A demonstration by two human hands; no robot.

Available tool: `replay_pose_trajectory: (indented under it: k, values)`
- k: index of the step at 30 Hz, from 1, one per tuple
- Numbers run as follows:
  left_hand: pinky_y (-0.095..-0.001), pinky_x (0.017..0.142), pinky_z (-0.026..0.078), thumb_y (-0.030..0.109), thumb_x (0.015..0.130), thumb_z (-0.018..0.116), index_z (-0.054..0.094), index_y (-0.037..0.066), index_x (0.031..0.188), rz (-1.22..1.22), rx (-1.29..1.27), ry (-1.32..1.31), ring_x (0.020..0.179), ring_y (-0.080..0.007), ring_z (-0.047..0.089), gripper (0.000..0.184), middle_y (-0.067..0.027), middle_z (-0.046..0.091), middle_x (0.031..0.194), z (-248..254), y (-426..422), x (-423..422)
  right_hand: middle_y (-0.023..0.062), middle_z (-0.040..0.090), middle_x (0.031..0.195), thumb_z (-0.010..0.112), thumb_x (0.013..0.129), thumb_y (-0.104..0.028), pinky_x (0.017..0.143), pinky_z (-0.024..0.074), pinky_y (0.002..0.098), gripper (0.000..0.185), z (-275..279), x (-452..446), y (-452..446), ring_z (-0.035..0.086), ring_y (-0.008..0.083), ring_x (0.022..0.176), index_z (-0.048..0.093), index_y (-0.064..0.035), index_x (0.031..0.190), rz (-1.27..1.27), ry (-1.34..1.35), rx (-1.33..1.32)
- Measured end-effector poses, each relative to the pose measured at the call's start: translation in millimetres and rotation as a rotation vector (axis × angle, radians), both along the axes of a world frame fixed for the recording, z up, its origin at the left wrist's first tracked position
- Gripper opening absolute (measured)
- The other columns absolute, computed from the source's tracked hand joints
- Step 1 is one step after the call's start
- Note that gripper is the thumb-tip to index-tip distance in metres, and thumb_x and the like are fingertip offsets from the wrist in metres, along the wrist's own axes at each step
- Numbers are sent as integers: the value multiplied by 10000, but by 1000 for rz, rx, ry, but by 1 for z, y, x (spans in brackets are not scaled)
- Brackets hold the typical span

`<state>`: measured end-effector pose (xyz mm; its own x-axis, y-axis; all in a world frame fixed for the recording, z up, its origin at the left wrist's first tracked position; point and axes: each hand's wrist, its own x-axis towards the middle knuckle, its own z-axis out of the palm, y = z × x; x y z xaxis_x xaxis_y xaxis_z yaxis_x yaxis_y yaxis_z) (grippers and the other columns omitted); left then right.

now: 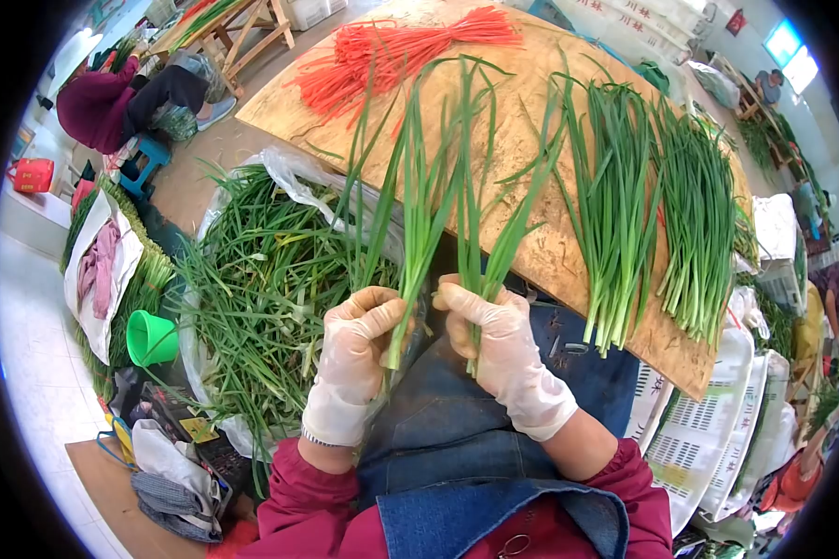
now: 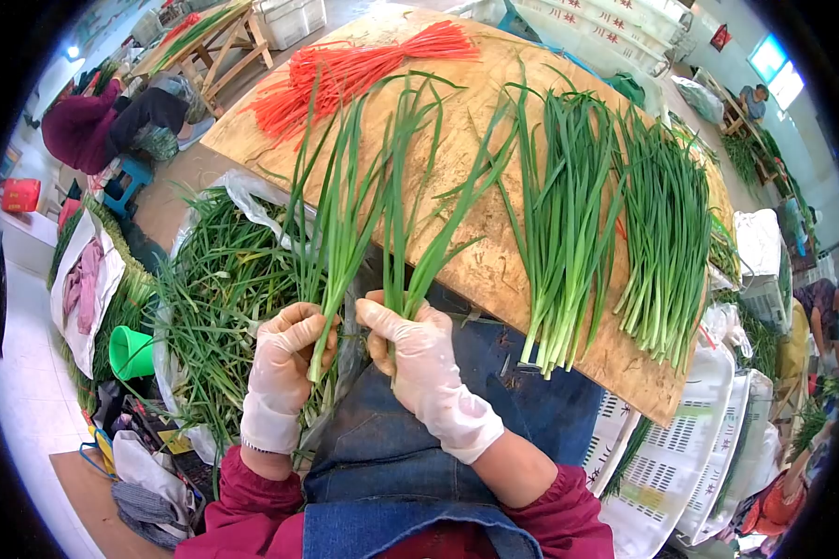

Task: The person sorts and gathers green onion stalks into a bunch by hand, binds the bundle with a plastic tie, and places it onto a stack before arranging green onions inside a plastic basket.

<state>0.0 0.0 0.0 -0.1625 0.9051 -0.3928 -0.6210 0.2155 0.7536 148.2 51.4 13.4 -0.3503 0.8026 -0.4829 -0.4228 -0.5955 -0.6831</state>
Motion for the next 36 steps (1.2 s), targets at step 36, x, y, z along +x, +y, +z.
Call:
replay_pose_trajectory:
  k: [36]
  values:
    - [-279,418,415,263,896,560,591,9,743,336,-341,1079,476,-133,514,299,-54,542,576,-55,-76,-67,62,602,698,612,837,-133,470,441,262,134,8,30,21,553,139,570,602,-6,877,-60,70,-77]
